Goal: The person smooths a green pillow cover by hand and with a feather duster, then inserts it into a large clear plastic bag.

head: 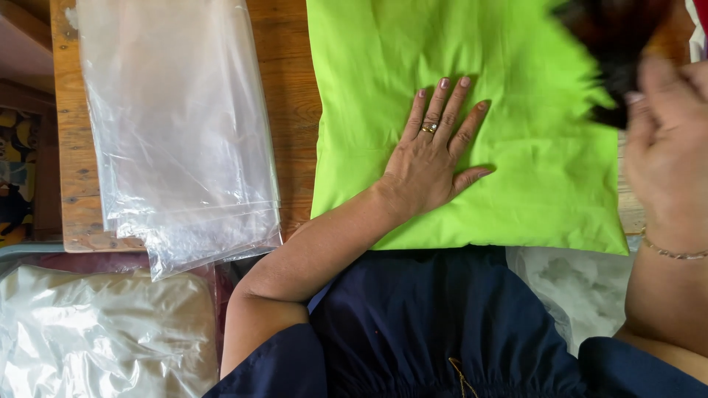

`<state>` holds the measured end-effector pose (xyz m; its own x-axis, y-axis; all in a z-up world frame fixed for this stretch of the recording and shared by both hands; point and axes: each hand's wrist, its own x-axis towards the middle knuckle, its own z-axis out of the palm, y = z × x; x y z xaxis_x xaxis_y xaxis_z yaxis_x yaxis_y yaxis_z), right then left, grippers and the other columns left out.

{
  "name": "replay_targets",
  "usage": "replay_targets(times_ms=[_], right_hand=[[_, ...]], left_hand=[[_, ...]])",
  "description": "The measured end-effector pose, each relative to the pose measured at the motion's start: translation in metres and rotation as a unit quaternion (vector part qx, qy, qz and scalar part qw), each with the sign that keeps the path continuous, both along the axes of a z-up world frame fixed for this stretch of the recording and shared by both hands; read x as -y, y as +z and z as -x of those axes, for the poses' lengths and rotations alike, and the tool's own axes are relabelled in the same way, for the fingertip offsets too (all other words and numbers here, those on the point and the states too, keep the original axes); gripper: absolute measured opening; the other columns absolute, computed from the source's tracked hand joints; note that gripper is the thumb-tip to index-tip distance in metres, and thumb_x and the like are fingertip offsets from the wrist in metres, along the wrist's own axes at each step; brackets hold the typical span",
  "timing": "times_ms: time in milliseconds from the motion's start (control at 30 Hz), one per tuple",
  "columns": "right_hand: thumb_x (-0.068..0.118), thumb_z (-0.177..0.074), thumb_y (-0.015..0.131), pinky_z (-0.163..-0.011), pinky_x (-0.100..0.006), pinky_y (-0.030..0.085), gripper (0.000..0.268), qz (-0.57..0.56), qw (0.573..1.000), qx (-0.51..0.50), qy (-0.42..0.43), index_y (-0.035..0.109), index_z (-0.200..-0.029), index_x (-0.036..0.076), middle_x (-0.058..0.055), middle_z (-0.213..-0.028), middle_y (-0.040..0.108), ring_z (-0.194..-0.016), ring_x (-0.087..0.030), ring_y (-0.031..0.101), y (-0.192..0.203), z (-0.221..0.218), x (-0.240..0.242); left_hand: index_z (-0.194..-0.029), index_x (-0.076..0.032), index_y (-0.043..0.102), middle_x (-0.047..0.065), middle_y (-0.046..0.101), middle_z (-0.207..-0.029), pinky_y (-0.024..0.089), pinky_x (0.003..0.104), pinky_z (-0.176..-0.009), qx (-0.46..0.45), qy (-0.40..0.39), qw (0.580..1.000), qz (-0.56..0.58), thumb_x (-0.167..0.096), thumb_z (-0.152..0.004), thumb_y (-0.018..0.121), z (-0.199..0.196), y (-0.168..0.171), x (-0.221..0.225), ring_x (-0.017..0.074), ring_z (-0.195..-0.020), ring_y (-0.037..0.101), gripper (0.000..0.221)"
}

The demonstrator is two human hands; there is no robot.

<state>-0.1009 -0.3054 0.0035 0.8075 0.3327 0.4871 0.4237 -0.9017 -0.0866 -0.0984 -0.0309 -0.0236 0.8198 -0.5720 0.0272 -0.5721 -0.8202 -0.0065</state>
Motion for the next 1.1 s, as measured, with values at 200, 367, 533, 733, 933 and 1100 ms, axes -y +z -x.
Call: replay_targets(times_ms=[200,367,533,733,933,1100], right_hand=[[0.011,-0.098,0.064,-0.032,-0.017,0.036,0.032,0.139,0.975,-0.045,0.169,0.061,-0.128,0.02,-0.007,-0.087,0.053,-0.044,-0.008,0.038,-0.003,-0.014,-0.076],[0.02,-0.1,0.06,-0.033,-0.03,0.044,0.038,0.243,0.968,-0.01,-0.063,0.069,-0.136,0.029,-0.001,-0.088,0.046,-0.045,-0.019,0.049,-0.022,-0.045,-0.017],[0.004,-0.096,0.068,-0.064,-0.034,0.053,0.041,0.19,0.97,0.05,-0.144,0.079,-0.136,0.003,-0.015,-0.104,0.052,-0.08,-0.029,0.059,0.009,-0.003,-0.012],[0.001,-0.084,0.062,-0.039,-0.027,0.04,0.05,0.124,0.989,-0.072,0.018,0.066,-0.13,0.02,-0.006,-0.098,0.048,-0.054,-0.014,0.045,0.011,0.046,-0.064],[0.013,-0.094,0.069,-0.059,-0.04,0.055,0.041,0.148,0.968,-0.023,-0.201,0.079,-0.133,0.019,-0.007,-0.103,0.05,-0.062,-0.029,0.059,-0.059,-0.004,0.054],[-0.014,-0.101,0.059,-0.091,-0.042,0.049,0.033,-0.028,0.992,-0.005,-0.125,0.07,-0.132,-0.015,-0.028,-0.117,0.057,-0.102,-0.041,0.06,-0.011,0.022,0.016]], left_hand=[[-0.148,-0.02,0.03,0.02,0.013,-0.151,0.013,0.054,-0.119,0.069,-0.001,0.993,0.099,-0.068,-0.094,0.034,-0.001,-0.031,-0.004,0.043,-0.142,0.014,0.072],[-0.151,-0.014,0.008,0.018,0.006,-0.155,0.007,0.05,-0.117,0.021,0.002,1.0,-0.022,-0.069,-0.096,0.017,-0.001,-0.005,-0.004,0.0396,-0.142,0.006,0.078],[-0.151,-0.014,0.008,0.02,0.001,-0.154,0.004,0.052,-0.117,-0.004,0.0,1.0,-0.019,-0.066,-0.094,0.013,-0.004,-0.007,0.0,0.0414,-0.142,0.003,0.078],[-0.147,-0.014,0.029,0.023,0.018,-0.152,0.014,0.052,-0.121,0.055,-0.024,0.983,0.175,-0.06,-0.093,0.046,-0.002,-0.038,-0.006,0.046,-0.143,0.016,0.073],[-0.151,-0.012,0.015,0.022,0.008,-0.153,0.009,0.053,-0.117,0.036,-0.007,0.999,0.004,-0.066,-0.095,0.021,-0.002,-0.017,0.0,0.043,-0.141,0.01,0.078],[-0.15,-0.012,0.015,0.023,0.008,-0.152,0.01,0.054,-0.116,0.039,-0.002,0.999,0.001,-0.066,-0.094,0.021,-0.003,-0.019,0.002,0.0446,-0.141,0.011,0.078]])
